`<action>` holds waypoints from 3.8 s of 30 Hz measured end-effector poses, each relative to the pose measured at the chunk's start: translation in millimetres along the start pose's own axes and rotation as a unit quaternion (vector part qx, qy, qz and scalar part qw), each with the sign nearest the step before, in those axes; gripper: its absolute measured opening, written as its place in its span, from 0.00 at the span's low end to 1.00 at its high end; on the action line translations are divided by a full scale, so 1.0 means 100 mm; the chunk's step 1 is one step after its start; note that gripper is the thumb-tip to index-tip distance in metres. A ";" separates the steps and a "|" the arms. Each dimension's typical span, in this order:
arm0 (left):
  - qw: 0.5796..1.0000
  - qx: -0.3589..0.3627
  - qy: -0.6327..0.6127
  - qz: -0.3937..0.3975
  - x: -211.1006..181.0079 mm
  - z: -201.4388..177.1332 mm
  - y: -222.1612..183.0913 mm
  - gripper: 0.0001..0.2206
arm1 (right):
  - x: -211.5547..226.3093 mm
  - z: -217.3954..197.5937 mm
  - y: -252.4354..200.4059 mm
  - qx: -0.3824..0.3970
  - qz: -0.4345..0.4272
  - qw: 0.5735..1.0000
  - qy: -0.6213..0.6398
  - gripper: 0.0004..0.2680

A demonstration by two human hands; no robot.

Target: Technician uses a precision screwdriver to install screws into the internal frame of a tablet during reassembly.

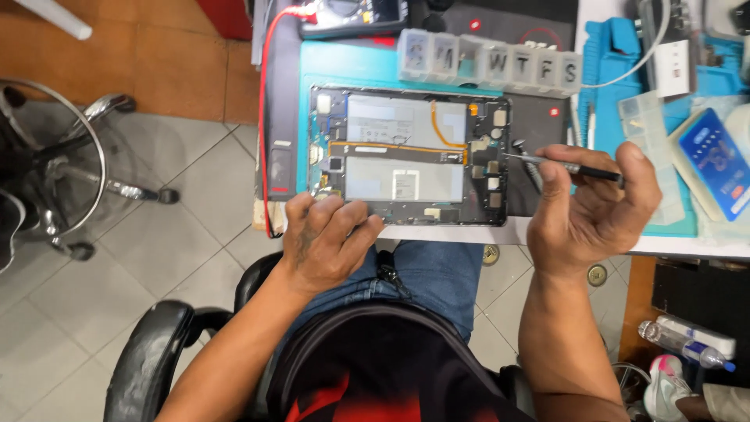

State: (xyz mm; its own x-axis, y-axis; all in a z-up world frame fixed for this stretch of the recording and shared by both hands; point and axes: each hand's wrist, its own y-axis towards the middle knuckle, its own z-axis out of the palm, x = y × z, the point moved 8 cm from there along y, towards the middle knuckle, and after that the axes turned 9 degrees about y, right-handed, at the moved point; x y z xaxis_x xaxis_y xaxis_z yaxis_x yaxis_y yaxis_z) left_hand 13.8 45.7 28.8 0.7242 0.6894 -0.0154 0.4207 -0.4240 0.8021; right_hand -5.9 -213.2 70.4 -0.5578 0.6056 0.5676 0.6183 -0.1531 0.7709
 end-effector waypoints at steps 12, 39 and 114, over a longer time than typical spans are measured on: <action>0.998 -0.051 -0.021 -0.034 0.02 -0.01 -0.11 0.06 | -0.29 0.49 0.54 0.027 0.032 0.997 0.060 0.09; 0.998 -0.027 -0.026 -0.052 0.02 0.04 -0.12 0.06 | -0.57 0.64 0.50 0.049 0.074 0.996 -0.031 0.06; 0.978 -0.037 -0.142 -0.145 0.20 -0.09 0.03 0.05 | 0.17 0.67 -0.62 0.052 0.155 0.942 0.292 0.14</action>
State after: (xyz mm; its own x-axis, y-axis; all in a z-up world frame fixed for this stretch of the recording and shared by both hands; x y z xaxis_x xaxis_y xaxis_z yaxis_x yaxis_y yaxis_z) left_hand 24.3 63.7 36.4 0.7078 0.5782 -0.4059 0.5979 -0.1843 0.7801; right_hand -16.1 -140.8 13.1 -0.5326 0.0066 0.8463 0.8354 -0.1565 0.5269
